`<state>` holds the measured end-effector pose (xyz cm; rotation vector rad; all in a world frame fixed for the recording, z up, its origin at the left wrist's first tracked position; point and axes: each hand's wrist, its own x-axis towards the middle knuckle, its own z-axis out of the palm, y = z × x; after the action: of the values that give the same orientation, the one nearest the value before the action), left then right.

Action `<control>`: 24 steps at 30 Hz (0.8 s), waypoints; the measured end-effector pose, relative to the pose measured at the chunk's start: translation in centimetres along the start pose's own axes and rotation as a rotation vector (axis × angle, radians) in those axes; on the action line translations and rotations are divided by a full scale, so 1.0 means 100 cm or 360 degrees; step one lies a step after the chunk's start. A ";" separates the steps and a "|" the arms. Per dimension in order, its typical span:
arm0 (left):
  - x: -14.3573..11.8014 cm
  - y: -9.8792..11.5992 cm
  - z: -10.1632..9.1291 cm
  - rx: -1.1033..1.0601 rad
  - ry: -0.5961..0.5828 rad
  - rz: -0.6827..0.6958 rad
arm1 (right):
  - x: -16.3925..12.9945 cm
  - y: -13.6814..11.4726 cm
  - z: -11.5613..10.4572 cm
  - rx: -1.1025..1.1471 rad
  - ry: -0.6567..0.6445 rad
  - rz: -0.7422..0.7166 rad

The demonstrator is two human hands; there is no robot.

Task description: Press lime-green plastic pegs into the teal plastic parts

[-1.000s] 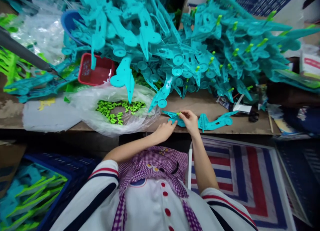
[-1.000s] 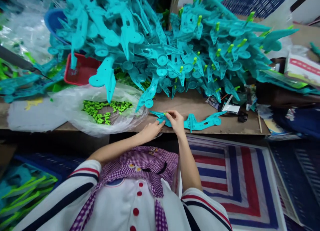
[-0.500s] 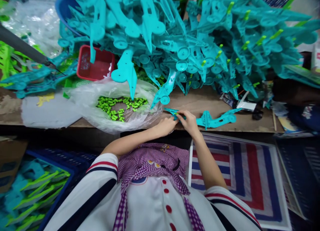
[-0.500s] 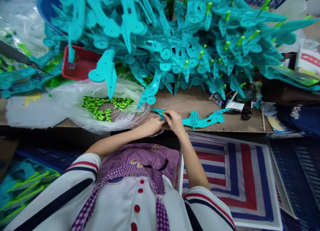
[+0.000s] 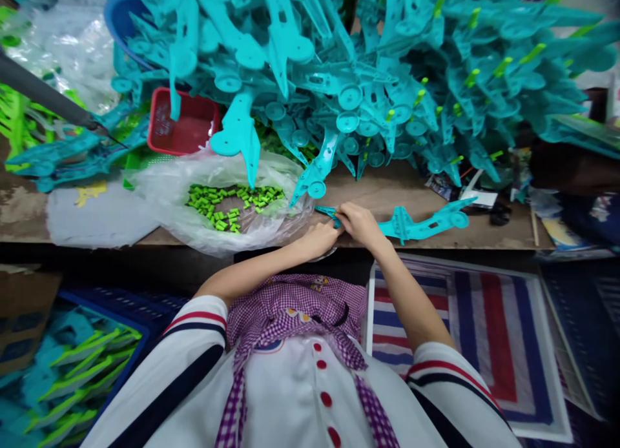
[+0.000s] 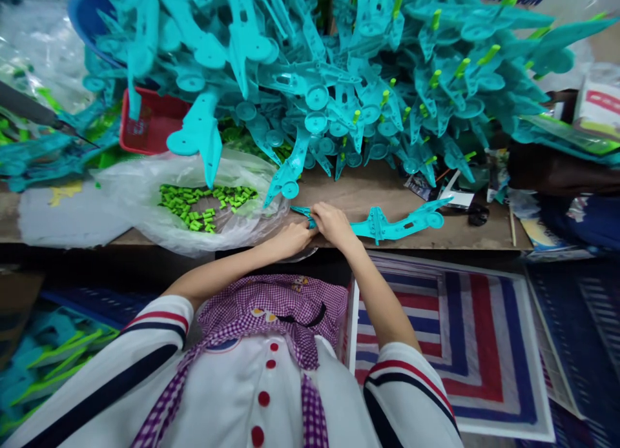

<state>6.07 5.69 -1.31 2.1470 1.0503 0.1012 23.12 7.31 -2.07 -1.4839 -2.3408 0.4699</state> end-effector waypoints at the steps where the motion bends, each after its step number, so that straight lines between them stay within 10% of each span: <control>1: -0.001 0.001 0.000 0.0026 0.0002 -0.0003 | 0.000 0.000 0.000 0.0019 0.0002 -0.0010; 8: -0.009 0.006 -0.004 0.0047 0.0070 -0.0141 | -0.057 0.010 0.015 0.0137 0.0771 0.0267; 12: -0.028 -0.009 -0.011 -0.0251 0.0293 -0.0184 | -0.072 0.006 0.026 0.0074 0.0712 0.0403; 18: -0.056 -0.004 -0.012 -0.1701 0.0744 -0.0446 | -0.058 -0.062 0.018 0.0388 0.0883 0.0291; 24: -0.020 0.034 -0.010 -0.2763 0.0844 -0.0672 | -0.049 -0.101 0.008 0.0772 0.0725 0.0129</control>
<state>6.62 3.51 2.08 0.3077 0.9805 0.9879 16.66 -1.32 1.14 -1.2873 -1.6736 0.5953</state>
